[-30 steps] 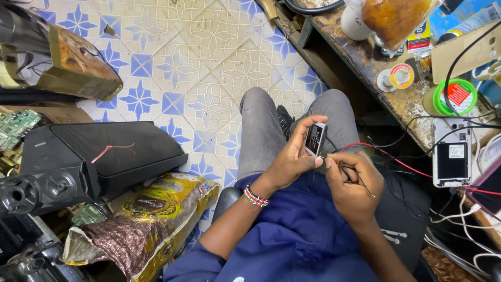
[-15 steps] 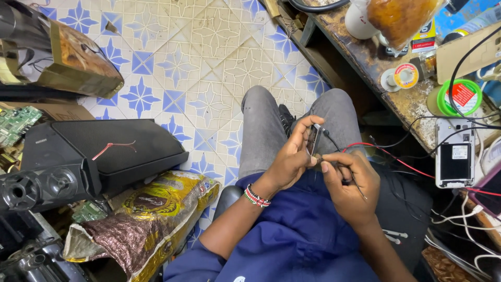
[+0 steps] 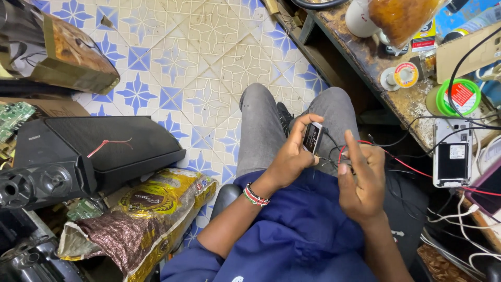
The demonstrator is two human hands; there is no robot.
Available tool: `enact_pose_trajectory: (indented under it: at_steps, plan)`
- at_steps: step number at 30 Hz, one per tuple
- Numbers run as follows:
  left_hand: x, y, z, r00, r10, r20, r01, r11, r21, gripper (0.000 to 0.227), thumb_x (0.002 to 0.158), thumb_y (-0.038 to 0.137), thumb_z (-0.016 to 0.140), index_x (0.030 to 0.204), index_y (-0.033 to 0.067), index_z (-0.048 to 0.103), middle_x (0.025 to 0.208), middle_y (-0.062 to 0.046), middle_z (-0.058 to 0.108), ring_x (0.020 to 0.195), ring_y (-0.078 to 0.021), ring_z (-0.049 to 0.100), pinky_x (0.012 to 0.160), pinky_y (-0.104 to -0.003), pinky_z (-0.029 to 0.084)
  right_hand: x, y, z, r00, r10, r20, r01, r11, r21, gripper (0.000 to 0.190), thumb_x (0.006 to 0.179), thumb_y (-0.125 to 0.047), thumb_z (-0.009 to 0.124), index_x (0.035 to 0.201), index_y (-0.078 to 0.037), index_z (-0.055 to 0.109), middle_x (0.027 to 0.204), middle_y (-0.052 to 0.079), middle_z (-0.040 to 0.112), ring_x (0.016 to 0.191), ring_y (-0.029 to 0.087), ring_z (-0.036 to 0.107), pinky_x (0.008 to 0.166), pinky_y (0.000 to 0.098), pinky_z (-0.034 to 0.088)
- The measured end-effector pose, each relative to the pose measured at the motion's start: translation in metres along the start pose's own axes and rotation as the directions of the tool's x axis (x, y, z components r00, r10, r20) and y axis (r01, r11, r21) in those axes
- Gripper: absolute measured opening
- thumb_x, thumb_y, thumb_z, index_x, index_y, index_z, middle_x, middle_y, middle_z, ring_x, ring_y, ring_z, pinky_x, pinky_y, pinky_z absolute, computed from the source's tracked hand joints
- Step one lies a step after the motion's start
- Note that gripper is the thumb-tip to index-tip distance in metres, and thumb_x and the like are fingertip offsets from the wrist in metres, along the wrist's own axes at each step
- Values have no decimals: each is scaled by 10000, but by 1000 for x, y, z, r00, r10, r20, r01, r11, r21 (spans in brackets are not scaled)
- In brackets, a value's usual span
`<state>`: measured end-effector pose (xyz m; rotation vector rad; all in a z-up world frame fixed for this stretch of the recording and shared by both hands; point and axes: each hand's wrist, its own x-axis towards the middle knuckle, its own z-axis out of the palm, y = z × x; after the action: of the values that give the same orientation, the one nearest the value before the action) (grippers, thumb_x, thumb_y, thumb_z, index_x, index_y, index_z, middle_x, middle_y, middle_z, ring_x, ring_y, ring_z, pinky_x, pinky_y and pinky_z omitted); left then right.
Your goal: The person sits on the floor and uses a soldering iron to solder wires onto a small rectangular battery. They hold the battery in one hand and the soldering iron in the other, applying heat to the connection points.
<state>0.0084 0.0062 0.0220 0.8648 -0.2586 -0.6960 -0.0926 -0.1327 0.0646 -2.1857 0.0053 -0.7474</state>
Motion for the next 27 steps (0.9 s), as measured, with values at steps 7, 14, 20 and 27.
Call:
enact_pose_trajectory:
  at_steps: [7, 14, 20, 27]
  plan:
    - [-2, 11, 4, 1000, 24, 10, -24, 999, 48, 771, 682, -10, 580, 1430, 62, 405, 948, -1, 439, 770, -57, 480, 598, -168, 428, -3, 4, 3, 996, 94, -2, -94, 995, -24, 255, 1029, -143, 636, 1176, 8, 780, 892, 99, 531, 766, 244, 541, 758, 357, 491]
    - [-1, 5, 2, 999, 51, -2, -50, 994, 96, 748, 695, -6, 590, 1417, 70, 413, 934, 4, 464, 787, -62, 480, 621, -184, 427, -6, 6, 2, 985, 162, -52, -167, 981, -98, 218, 1030, -259, 703, 1047, -53, 775, 760, 71, 587, 660, 262, 587, 687, 368, 514]
    - [-2, 9, 3, 998, -47, -44, 59, 940, 336, 721, 709, 10, 556, 1397, 153, 395, 990, -28, 390, 622, -66, 372, 520, -223, 366, -2, -10, 2, 929, 371, 5, -367, 920, -139, 339, 1047, -350, 519, 1032, -85, 731, 953, 98, 691, 805, 181, 683, 754, 298, 523]
    - [1, 10, 7, 988, -151, -39, 155, 976, 154, 710, 746, -50, 472, 1410, 180, 362, 733, -8, 351, 482, -74, 340, 448, -227, 315, -7, 0, 5, 908, 420, -1, -417, 902, -108, 311, 1021, -354, 555, 972, -93, 716, 936, 73, 675, 836, 162, 678, 765, 291, 549]
